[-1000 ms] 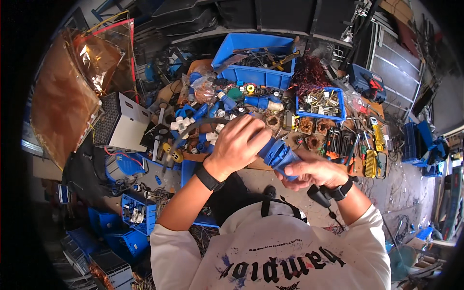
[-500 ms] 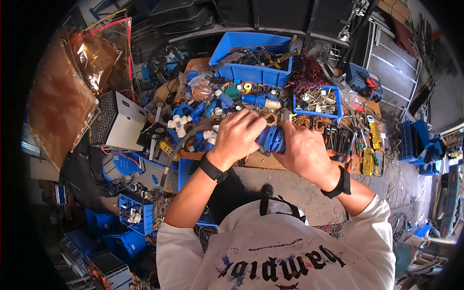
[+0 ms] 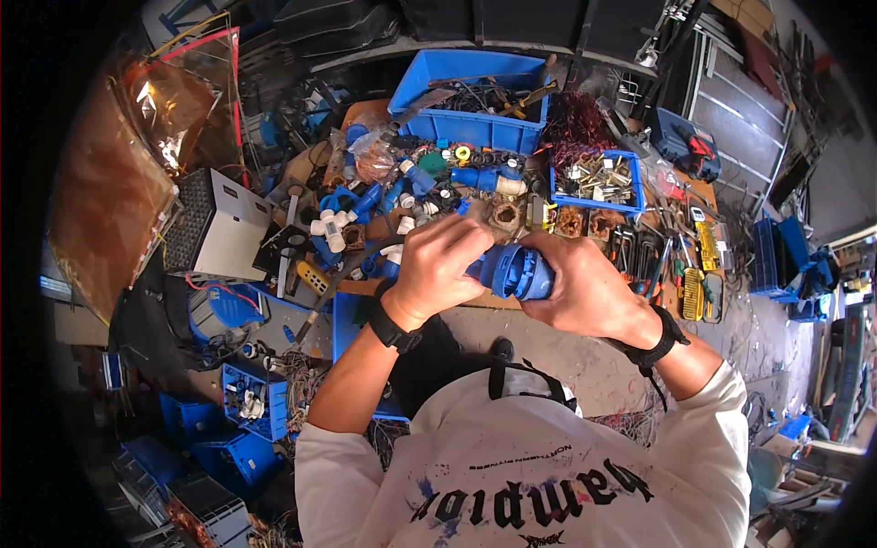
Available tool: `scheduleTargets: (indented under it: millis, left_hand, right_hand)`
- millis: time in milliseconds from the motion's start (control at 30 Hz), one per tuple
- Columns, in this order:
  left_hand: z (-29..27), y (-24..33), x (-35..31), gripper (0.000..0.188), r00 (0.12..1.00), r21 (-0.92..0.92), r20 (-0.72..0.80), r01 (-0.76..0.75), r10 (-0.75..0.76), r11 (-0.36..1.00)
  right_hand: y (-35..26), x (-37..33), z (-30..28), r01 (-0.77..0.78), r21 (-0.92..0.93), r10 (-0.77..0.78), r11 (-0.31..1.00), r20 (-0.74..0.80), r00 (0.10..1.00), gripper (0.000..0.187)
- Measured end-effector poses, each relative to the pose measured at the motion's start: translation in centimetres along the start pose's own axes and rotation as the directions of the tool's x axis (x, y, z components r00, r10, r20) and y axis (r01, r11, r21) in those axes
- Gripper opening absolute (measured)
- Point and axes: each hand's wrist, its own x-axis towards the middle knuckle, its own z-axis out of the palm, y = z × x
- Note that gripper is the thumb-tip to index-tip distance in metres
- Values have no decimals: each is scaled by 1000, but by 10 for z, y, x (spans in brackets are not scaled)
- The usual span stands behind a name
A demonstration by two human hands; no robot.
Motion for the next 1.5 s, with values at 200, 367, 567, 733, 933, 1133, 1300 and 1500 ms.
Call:
scheduleTargets:
  millis: [200, 367, 567, 733, 933, 1133, 1300, 1500]
  left_hand:
    - [1, 0, -5, 33, 1000, -8, 11, 11, -11, 1000]
    - [0, -1, -9, 33, 998, -23, 45, 40, -39, 999]
    - [4, 1, -10, 34, 998, -69, 39, 52, -49, 996]
    - [6, 3, -10, 33, 998, -83, 40, 58, -54, 995]
    - [8, 8, -4, 30, 998, -116, 30, 67, -64, 991]
    - [10, 3, -8, 30, 994, -117, 50, 99, -93, 988]
    - [15, 6, -6, 28, 982, -111, 100, 169, -158, 979]
    - [18, 4, -4, 29, 987, -115, 109, 134, -122, 984]
  right_hand:
    - [8, 2, 1, 45, 71, -47, 996, 34, 998, 42]
    - [20, 3, 5, 21, 130, -33, 991, 90, 995, 45]
    - [25, 6, 1, 63, 172, -84, 983, 116, 990, 44]
    - [28, 2, -2, 31, 252, -78, 967, 181, 980, 42]
    - [32, 3, -2, 30, 277, -86, 960, 192, 978, 39]
    - [27, 4, -11, -75, 265, -4, 961, 287, 958, 39]
    - [31, 0, -12, -91, 294, 12, 952, 261, 965, 37]
    - [21, -5, -14, -75, 126, 47, 989, 209, 977, 36]
